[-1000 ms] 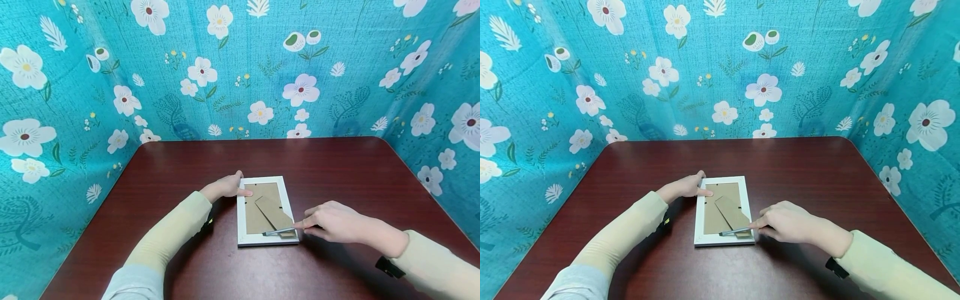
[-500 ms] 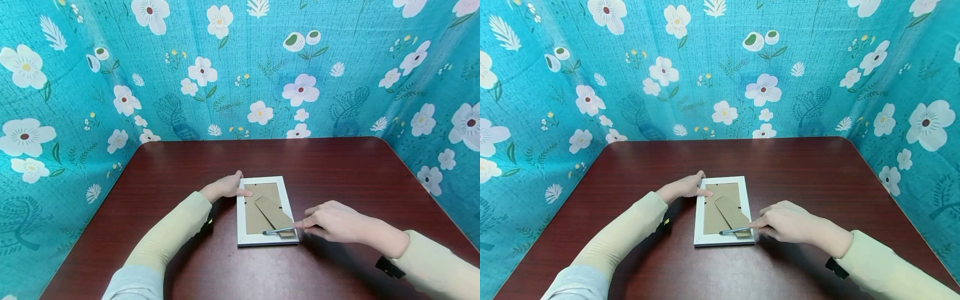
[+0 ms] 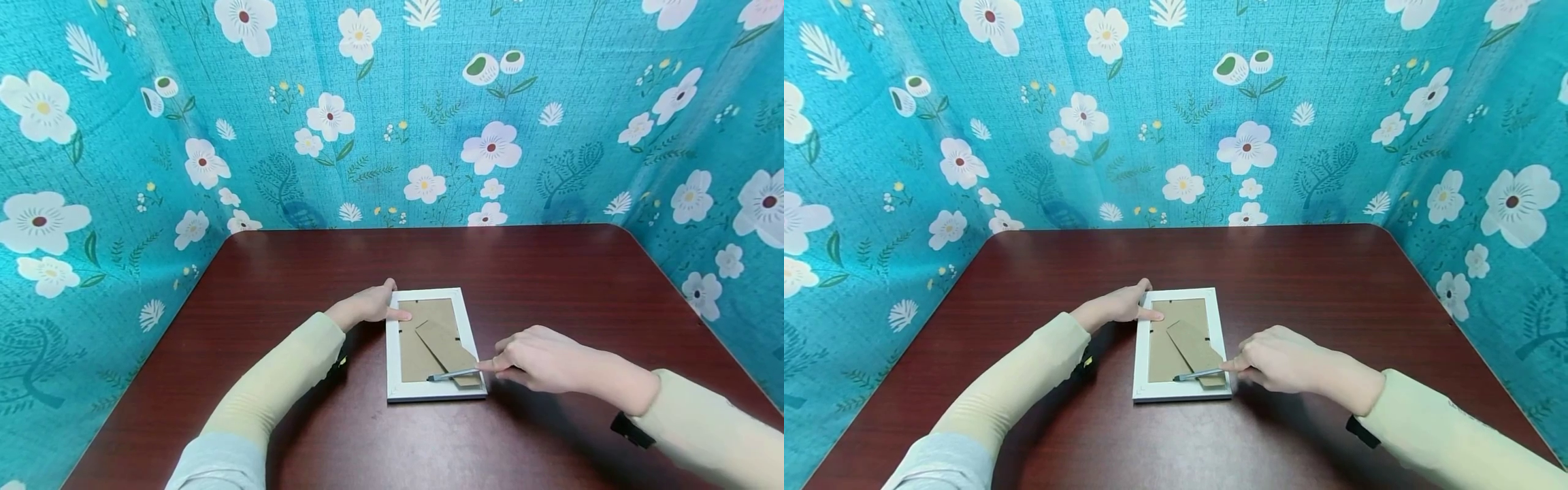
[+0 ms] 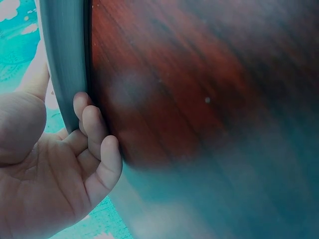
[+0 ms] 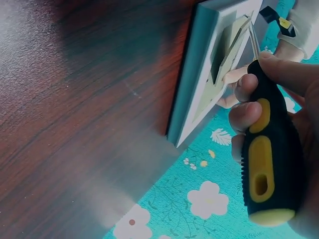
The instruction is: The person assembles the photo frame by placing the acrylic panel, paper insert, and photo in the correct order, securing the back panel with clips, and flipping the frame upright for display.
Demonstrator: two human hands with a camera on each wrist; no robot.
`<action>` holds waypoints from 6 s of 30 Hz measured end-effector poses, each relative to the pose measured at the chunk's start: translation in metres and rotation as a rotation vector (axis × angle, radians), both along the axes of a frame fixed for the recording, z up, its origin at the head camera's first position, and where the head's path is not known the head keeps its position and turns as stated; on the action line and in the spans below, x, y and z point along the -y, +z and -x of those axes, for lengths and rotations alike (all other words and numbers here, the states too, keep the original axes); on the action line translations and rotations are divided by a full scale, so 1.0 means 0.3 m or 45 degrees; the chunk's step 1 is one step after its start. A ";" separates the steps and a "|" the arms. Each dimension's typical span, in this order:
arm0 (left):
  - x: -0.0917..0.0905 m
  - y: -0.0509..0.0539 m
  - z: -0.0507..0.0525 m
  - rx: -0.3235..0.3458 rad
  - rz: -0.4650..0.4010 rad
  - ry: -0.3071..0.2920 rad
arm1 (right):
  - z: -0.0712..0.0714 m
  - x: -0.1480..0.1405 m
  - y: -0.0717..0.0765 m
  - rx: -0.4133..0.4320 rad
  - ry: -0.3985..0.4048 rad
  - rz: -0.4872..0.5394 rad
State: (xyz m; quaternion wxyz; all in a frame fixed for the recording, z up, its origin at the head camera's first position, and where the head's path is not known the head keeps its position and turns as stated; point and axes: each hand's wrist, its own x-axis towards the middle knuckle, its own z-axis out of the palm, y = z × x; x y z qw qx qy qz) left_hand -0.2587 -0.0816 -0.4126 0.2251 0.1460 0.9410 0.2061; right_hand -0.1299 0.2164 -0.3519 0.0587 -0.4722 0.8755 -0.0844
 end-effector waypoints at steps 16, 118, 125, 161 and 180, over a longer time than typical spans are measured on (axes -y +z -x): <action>0.008 0.012 0.005 -0.013 -0.026 -0.022 | 0.040 0.029 0.043 0.146 0.007 -0.039; 0.010 -0.005 0.004 0.007 -0.013 -0.014 | 0.262 -0.224 -0.129 0.204 -0.899 -0.259; 0.010 -0.004 0.010 -0.006 -0.005 -0.031 | 0.265 -0.197 -0.112 0.004 -0.889 -0.193; -0.016 0.000 0.007 0.010 0.036 -0.036 | 0.290 0.084 -0.215 0.662 -0.815 0.261; 0.021 0.007 0.009 0.052 -0.022 -0.058 | 0.291 0.161 -0.249 0.662 -0.865 0.311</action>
